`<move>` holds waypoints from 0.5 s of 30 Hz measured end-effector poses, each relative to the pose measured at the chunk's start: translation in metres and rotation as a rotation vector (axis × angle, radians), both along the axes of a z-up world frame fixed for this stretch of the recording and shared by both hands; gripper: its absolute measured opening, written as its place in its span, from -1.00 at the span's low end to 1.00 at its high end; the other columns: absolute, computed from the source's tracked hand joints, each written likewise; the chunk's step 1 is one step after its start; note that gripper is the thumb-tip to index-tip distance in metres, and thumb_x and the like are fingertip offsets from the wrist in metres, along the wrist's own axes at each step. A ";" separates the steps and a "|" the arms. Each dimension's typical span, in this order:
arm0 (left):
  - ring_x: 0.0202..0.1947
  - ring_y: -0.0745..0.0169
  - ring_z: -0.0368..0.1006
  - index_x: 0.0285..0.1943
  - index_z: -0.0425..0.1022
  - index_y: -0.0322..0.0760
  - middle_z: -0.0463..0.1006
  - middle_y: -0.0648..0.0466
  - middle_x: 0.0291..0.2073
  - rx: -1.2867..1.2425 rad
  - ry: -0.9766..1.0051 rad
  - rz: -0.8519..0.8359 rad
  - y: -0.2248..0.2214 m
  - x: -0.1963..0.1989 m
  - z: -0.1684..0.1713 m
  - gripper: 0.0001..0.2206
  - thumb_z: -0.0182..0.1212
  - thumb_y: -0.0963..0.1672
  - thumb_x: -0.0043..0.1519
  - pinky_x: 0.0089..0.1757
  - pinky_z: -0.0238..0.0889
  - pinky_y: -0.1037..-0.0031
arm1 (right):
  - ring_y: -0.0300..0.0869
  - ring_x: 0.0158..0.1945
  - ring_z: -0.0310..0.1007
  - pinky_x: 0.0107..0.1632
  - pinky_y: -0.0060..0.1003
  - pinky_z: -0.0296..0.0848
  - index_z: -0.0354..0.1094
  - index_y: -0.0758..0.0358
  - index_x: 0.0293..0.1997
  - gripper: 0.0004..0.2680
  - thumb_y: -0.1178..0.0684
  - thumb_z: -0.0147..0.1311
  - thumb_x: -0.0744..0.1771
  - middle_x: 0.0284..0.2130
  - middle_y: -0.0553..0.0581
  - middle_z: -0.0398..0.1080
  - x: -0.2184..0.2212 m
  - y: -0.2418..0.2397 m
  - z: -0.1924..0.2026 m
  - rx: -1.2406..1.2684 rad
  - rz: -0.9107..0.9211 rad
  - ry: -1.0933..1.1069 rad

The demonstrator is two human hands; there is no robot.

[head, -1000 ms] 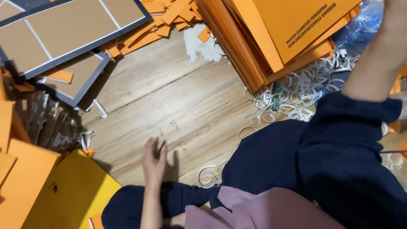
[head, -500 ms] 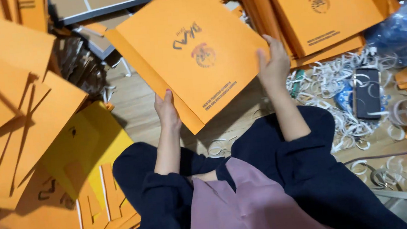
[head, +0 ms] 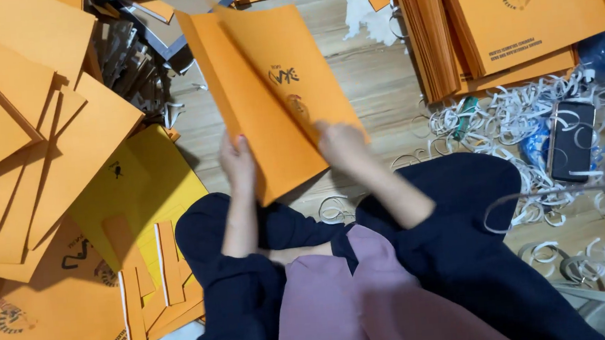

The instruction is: The person is manually assembling orange folders by applying adhesive strips to the edges and folding them over to create the pocket.

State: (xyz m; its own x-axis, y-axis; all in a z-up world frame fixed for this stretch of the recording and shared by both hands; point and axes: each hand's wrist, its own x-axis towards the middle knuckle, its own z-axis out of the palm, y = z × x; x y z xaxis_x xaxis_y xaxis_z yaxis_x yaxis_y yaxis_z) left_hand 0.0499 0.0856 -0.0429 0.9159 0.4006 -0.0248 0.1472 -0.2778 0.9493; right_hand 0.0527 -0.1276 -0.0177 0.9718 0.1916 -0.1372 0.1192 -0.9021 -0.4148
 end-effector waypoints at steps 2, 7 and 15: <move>0.03 -0.22 0.24 0.13 0.26 -0.43 0.36 -0.31 -0.05 0.193 -0.007 0.000 0.022 0.010 0.017 -0.69 -0.03 -0.21 0.20 0.02 0.09 0.14 | 0.24 -0.36 0.44 -0.36 0.11 0.36 0.34 0.23 -0.13 -0.80 0.08 -0.10 0.24 -0.52 0.35 0.40 0.013 -0.038 0.045 0.124 -0.047 -0.010; -0.16 -0.19 0.41 0.31 0.05 0.14 0.39 0.02 -0.02 0.825 0.282 -0.028 0.078 0.043 0.013 -0.35 0.04 -0.31 0.06 -0.17 0.28 0.06 | 0.32 -0.20 0.31 -0.21 0.16 0.28 0.33 0.22 -0.05 -0.79 0.12 0.02 0.25 -0.36 0.40 0.37 0.050 -0.139 0.059 0.193 -0.364 -0.181; 0.01 -0.09 0.05 0.30 0.02 -0.30 -0.10 0.02 0.29 1.179 0.421 -0.278 0.048 0.046 -0.067 -0.50 -0.10 -0.07 0.17 -0.16 0.11 0.02 | 0.34 -0.25 0.38 -0.25 0.16 0.36 0.22 0.36 -0.03 -0.77 0.14 -0.04 0.26 -0.37 0.47 0.35 0.056 -0.156 -0.072 -0.145 -0.491 0.049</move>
State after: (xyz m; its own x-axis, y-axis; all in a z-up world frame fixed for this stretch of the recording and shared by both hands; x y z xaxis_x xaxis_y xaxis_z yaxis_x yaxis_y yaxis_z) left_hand 0.0956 0.1338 -0.1101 0.9800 0.1751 -0.0945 0.1763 -0.9843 0.0044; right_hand 0.1084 -0.2833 -0.0895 0.9342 -0.3102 -0.1764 -0.3494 -0.8954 -0.2759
